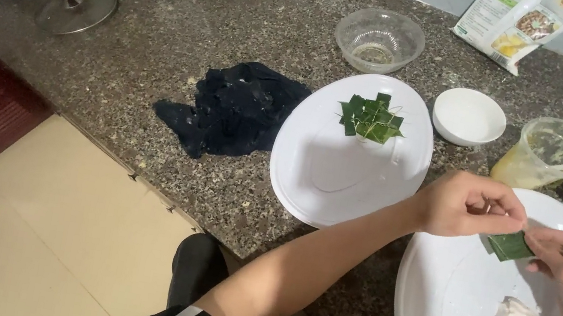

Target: Folding leaves into cones, filling them with a white paste using a spoon, and sealing them.

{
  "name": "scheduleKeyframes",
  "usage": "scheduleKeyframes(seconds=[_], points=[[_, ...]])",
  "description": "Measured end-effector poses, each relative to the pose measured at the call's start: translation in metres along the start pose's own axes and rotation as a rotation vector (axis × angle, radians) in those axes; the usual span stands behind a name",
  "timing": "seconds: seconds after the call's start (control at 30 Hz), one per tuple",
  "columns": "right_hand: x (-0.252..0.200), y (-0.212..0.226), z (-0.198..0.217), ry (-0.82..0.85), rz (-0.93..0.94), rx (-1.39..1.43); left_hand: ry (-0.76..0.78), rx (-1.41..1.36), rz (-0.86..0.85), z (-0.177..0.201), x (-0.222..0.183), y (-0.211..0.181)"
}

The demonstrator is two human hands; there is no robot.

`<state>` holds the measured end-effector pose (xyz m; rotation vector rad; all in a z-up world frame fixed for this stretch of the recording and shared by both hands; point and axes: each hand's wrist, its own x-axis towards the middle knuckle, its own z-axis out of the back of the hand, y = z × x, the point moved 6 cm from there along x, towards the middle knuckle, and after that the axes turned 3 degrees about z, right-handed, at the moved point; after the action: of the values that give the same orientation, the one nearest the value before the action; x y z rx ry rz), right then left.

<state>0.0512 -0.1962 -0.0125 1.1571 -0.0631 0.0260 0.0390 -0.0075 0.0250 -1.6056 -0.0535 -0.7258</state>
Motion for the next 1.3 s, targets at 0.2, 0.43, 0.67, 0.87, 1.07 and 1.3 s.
scheduleKeyframes(seconds=[0.2, 0.43, 0.67, 0.87, 1.07, 1.3], points=[[-0.006, 0.012, -0.004, 0.016, -0.055, 0.062, 0.110, -0.021, 0.024, -0.009, -0.002, -0.014], [0.007, -0.021, -0.002, 0.097, 0.013, 0.201, -0.106, 0.520, -0.037, -0.001, 0.002, -0.002], [0.002, -0.017, -0.003, 0.128, -0.043, 0.212, -0.037, 0.593, 0.074, -0.003, 0.005, 0.010], [0.001, -0.012, -0.006, 0.134, -0.093, 0.337, -0.036, 0.558, 0.126, -0.001, 0.004, 0.011], [-0.005, -0.002, -0.006, 0.102, -0.132, 0.230, -0.029, 0.568, 0.136, 0.000, 0.005, 0.014], [-0.008, 0.004, -0.007, 0.128, -0.211, 0.375, -0.118, 0.487, -0.005, -0.001, 0.009, 0.040]])
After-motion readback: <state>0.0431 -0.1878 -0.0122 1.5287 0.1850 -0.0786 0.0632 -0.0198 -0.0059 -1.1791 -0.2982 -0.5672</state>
